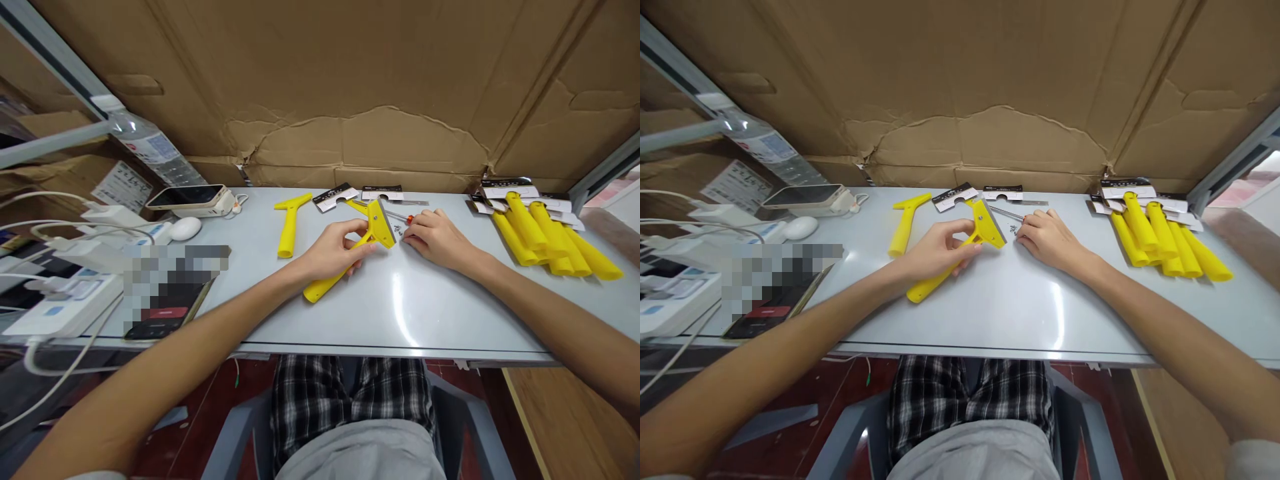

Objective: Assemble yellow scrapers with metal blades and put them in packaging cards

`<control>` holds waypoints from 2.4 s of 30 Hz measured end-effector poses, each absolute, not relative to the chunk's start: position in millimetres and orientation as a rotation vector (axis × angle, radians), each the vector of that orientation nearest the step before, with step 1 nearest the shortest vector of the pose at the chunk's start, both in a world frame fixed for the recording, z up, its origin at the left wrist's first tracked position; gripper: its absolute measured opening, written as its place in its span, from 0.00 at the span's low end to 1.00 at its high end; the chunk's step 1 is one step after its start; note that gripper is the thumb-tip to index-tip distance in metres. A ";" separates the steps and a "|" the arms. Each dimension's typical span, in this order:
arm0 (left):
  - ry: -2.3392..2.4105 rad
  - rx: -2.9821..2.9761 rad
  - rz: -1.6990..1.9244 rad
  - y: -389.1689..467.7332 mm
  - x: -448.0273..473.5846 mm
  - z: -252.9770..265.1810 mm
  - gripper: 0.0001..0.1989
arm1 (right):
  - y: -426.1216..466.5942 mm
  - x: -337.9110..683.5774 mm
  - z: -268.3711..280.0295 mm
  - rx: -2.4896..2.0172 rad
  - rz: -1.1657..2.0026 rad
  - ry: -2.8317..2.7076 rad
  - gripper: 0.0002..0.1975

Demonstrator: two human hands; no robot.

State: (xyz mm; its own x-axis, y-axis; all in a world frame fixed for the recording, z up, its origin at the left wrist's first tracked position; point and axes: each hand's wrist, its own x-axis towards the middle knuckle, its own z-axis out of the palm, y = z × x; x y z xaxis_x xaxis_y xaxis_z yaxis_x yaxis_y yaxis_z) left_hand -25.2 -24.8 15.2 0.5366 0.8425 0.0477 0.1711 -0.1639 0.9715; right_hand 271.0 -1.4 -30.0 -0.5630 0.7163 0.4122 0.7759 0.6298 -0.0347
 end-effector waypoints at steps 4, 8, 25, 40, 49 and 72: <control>0.860 1.621 0.817 -25.9 -21.6 11.4 0.13 | -15.2 253.5 -24.0 -1.097 -0.007 -2.189 0.16; 0.799 1.522 0.942 -33.5 -12.0 5.0 0.13 | -38.1 225.0 -12.9 -1.085 0.257 -1.856 0.17; 0.756 1.506 0.952 -42.0 -7.1 2.9 0.20 | -49.4 211.0 -20.7 -0.949 0.229 -1.790 0.12; 0.764 1.536 0.918 -43.4 -7.0 -0.3 0.17 | -48.0 214.3 -26.4 -0.946 0.303 -1.781 0.09; 0.762 1.538 0.920 -44.8 -7.5 2.1 0.20 | -47.2 218.6 -19.4 -0.807 0.002 -1.935 0.04; 0.792 1.577 0.856 -45.0 -9.0 5.1 0.14 | -46.7 220.1 -17.7 -0.978 0.399 -1.893 0.11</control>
